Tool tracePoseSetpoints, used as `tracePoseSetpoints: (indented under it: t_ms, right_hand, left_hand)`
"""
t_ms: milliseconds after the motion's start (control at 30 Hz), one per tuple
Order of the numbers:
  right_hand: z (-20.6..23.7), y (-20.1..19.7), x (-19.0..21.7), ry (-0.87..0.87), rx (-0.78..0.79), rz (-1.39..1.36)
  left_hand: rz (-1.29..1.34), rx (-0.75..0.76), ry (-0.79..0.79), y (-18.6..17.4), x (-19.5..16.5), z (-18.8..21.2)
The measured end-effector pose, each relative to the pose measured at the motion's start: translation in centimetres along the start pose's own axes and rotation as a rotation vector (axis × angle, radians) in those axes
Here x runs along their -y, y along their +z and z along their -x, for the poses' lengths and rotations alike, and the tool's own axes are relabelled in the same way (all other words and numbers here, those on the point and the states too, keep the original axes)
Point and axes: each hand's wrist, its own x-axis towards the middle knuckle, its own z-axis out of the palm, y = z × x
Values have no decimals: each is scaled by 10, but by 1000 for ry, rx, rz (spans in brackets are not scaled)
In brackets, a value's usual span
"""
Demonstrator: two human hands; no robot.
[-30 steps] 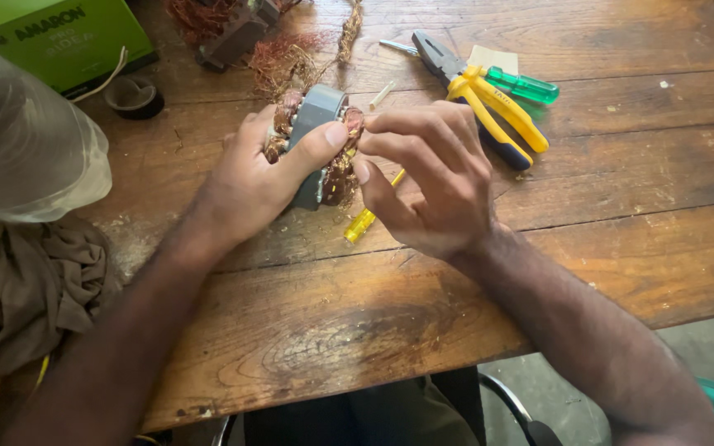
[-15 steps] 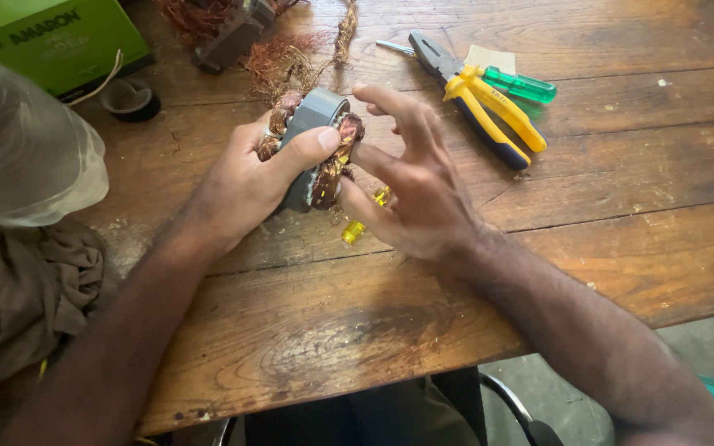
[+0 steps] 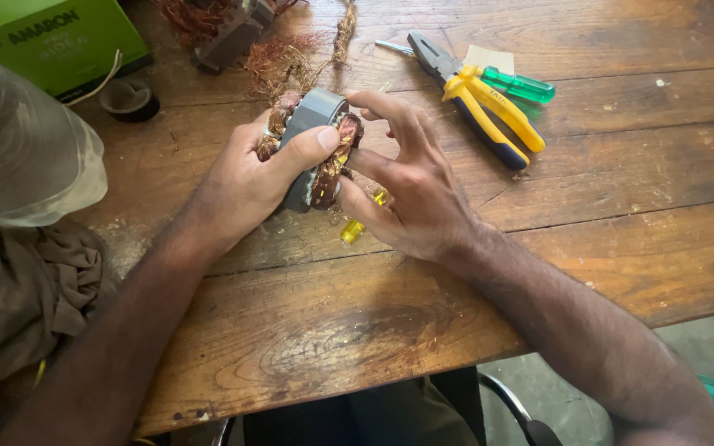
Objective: The person holds a motor stator on a wooden workbench and uses a yellow screwdriver to pry and loosen the copper windings from the slots. They then set the screwdriver down, use pliers to grip the windings, and pull the copper out by hand, working around the stator.
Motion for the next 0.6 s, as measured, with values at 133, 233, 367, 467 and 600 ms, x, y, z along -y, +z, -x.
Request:
tracePoseSetpoints:
  t_ms: [133, 233, 367, 467, 600]
  right_hand:
    - [-1, -1, 1, 2, 4, -5]
    - [-1, -1, 1, 3, 4, -4]
    - [-1, -2, 1, 7, 8, -11]
    - [-1, -2, 1, -2, 2, -7]
    - [-1, -2, 2, 3, 6, -18]
  left_hand:
    - [-10, 1, 5, -1, 0, 0]
    - [-14, 11, 13, -1, 0, -1]
    - [-30, 2, -2, -1, 1, -1]
    - [-51, 0, 10, -1, 1, -1]
    - [-37, 2, 8, -1, 2, -1]
